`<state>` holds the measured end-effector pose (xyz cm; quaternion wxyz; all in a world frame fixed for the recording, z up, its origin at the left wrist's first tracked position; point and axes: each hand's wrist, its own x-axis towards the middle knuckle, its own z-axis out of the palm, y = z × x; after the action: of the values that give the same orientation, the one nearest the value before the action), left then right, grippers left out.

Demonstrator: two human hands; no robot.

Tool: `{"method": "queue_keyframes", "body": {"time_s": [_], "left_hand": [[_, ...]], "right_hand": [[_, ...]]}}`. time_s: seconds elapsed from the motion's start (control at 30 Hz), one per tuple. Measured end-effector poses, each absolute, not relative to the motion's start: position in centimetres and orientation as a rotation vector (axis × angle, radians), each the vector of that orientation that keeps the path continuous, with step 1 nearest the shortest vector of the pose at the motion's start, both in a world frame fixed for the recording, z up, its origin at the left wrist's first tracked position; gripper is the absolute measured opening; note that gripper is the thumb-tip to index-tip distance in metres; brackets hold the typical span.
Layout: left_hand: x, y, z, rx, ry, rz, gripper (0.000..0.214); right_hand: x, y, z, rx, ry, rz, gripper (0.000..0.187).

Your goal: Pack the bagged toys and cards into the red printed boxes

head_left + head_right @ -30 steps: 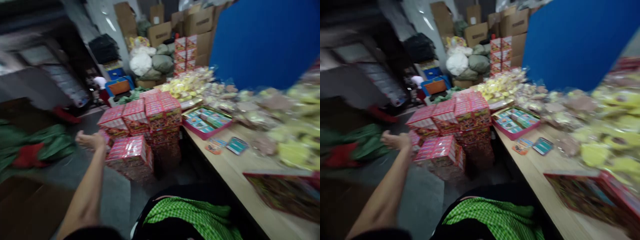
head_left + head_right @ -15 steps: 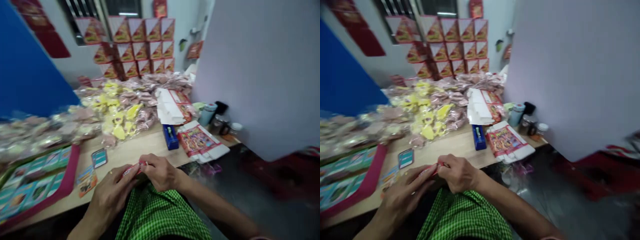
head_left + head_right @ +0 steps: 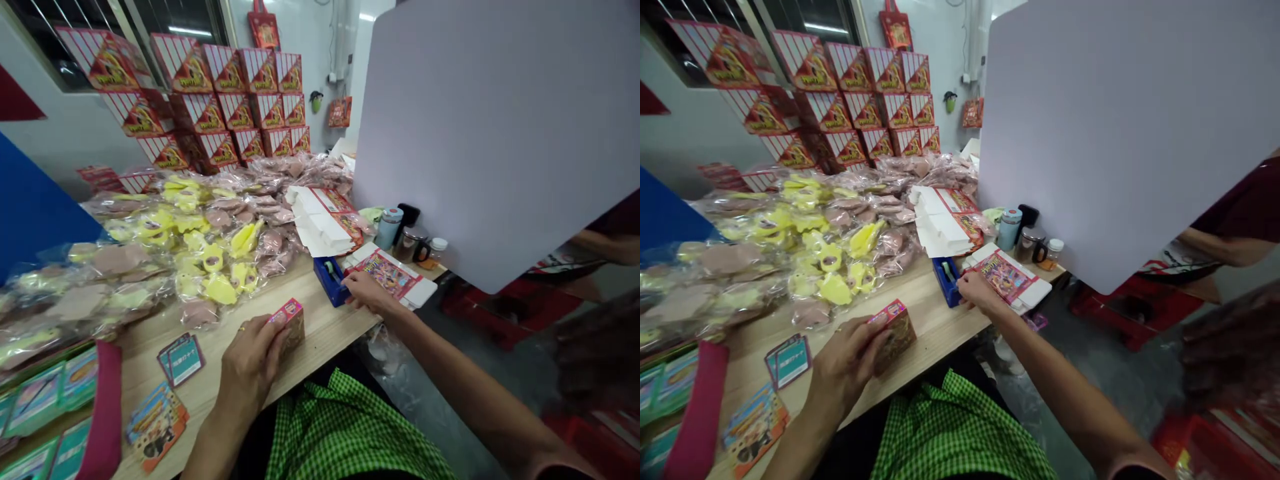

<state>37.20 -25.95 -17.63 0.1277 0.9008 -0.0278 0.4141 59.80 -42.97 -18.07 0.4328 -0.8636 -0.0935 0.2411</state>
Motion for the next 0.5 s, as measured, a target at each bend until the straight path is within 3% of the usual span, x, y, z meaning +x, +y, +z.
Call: {"method": "queue_keyframes", "body": {"time_s": [0.27, 0.5], "left_hand": [[36.2, -26.0, -18.2, 2.560, -0.034, 1.162, 0.036], [36.1, -26.5, -17.6, 2.546, -0.028, 1.254, 0.026]], "right_hand": [[59.0, -42.9, -17.1, -2.037, -0.164, 0.577, 0.013], [57.6, -44.6, -21.0, -2.147, -0.198, 0.310, 0.026]]}}
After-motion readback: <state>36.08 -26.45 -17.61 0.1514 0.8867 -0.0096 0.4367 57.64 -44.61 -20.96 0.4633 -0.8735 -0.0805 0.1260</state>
